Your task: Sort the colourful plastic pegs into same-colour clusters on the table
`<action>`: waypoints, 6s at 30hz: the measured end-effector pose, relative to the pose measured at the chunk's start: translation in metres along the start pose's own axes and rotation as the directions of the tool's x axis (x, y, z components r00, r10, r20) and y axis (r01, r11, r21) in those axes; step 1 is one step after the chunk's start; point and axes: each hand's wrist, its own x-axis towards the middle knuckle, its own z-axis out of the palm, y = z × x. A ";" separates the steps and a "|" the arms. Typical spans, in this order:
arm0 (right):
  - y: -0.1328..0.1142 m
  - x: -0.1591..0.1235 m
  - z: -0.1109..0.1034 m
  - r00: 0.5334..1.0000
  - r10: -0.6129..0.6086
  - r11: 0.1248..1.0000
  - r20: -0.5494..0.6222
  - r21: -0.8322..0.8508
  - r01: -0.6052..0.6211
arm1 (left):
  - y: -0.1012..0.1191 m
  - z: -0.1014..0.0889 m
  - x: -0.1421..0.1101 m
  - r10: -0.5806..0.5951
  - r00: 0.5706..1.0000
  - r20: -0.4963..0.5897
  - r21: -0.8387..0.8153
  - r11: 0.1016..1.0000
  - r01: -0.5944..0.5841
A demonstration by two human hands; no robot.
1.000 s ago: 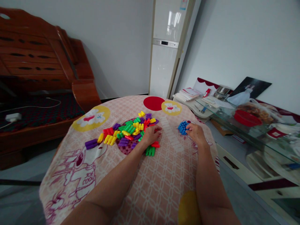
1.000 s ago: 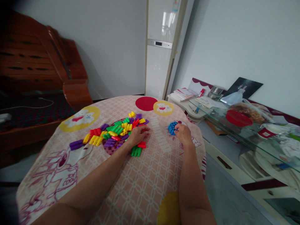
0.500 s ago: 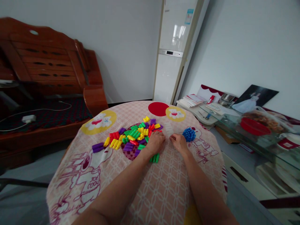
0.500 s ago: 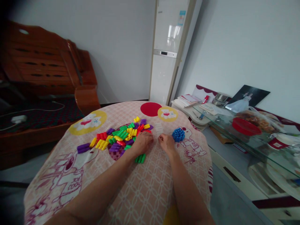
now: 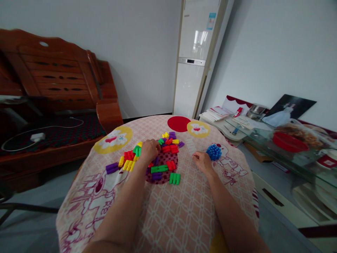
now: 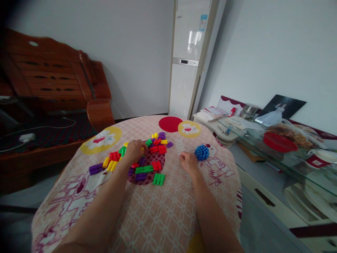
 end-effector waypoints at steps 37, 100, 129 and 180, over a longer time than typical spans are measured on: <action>-0.007 0.000 0.004 0.999 0.036 0.978 -0.020 0.208 -0.031 | 0.058 0.040 0.004 0.281 0.959 -0.046 -0.338 0.899 -0.280; 0.000 0.018 0.005 0.947 0.186 0.975 -0.263 -0.066 -0.210 | 0.045 0.055 0.023 -0.022 0.987 -0.161 -0.327 0.945 -0.032; 0.002 0.015 0.005 0.901 0.282 0.956 -0.330 0.016 -0.293 | 0.038 0.055 0.032 -0.112 0.990 -0.086 -0.418 0.906 0.066; -0.015 0.009 0.008 0.934 0.269 0.926 -0.234 -0.203 -0.318 | 0.024 0.021 0.014 0.144 0.951 0.275 -0.205 0.975 -0.088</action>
